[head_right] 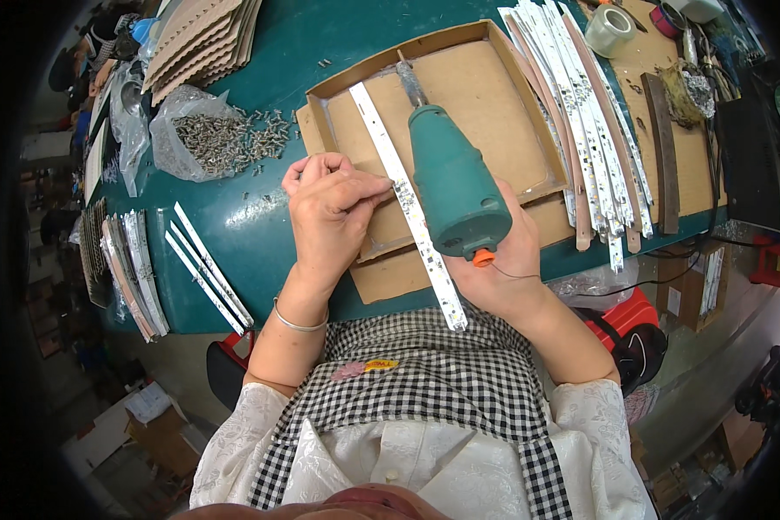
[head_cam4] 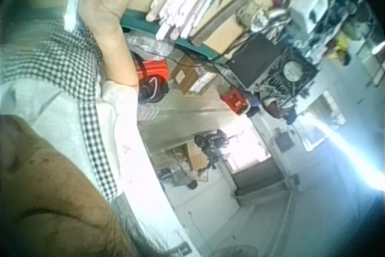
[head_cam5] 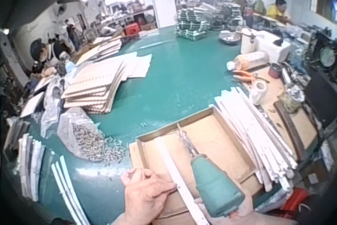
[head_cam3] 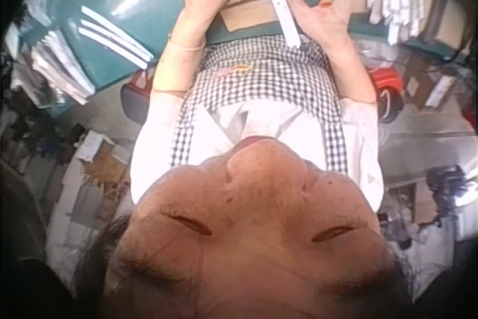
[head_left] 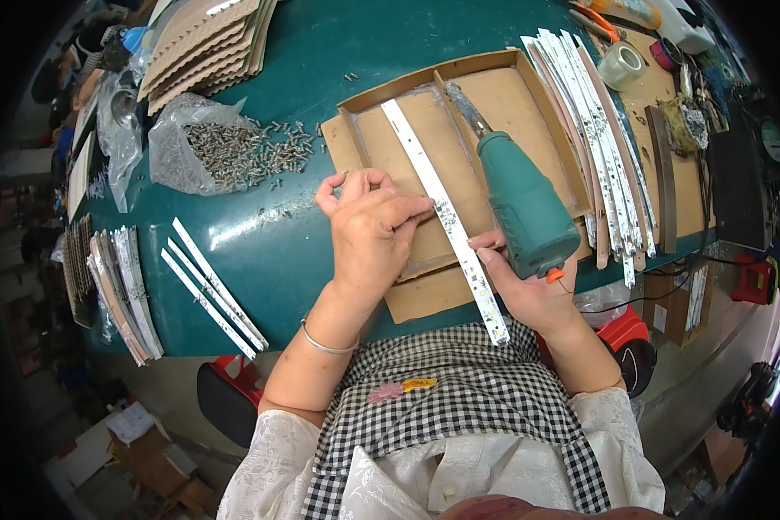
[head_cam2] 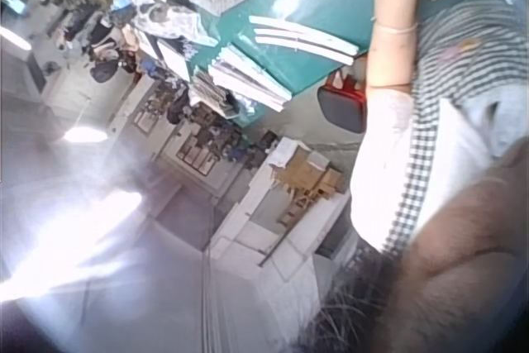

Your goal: The person bundles LED light strips with clear tape and places them in a cardboard tray. They then use a hot glue gun to apply glue to individual LED strips and attach small metal components to them.

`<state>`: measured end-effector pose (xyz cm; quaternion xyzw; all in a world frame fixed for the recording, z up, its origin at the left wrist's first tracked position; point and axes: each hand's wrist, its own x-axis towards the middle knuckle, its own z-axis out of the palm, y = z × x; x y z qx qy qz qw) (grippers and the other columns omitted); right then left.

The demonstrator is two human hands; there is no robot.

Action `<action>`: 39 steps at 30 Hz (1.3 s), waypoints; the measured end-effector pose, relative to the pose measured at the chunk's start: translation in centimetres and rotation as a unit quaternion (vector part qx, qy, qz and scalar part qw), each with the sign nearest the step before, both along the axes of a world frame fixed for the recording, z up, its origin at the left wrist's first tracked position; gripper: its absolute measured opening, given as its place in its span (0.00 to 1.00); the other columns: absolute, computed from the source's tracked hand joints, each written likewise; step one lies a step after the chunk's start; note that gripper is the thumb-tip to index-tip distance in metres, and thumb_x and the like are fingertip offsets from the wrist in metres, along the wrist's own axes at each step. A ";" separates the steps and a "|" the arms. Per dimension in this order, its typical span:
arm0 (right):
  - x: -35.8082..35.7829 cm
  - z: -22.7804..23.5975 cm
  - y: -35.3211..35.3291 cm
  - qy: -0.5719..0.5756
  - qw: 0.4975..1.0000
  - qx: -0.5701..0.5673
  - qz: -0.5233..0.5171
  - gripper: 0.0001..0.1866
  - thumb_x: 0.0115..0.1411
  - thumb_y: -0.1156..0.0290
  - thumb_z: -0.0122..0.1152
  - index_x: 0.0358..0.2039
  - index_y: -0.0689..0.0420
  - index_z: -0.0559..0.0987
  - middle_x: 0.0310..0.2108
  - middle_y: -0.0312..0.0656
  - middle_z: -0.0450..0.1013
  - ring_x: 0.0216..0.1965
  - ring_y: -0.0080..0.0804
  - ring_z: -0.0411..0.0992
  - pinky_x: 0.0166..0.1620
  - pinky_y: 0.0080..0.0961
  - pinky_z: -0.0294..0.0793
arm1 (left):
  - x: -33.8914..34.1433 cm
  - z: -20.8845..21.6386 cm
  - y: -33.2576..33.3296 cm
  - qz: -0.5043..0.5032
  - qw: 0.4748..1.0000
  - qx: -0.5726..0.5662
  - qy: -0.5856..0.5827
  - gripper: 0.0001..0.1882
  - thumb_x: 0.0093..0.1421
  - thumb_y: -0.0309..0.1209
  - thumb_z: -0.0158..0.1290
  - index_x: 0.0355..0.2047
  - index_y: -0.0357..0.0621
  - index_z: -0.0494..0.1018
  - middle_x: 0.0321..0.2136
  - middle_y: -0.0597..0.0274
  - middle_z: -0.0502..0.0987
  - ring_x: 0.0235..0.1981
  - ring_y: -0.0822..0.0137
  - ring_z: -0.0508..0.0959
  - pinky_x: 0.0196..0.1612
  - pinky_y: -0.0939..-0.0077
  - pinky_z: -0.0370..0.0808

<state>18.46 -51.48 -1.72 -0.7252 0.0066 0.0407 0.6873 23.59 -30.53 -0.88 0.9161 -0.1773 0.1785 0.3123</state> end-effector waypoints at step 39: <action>-0.4 0.2 -0.7 -0.079 0.995 0.054 0.030 0.25 0.60 0.87 0.59 0.58 0.68 0.68 0.44 0.48 0.78 0.36 0.30 0.78 0.41 0.26 0.79 | 0.1 -0.4 0.4 -0.018 0.997 -0.064 0.044 0.11 0.43 0.21 0.69 0.28 0.48 0.84 0.23 0.68 0.76 0.33 0.67 0.76 0.50 0.67 0.65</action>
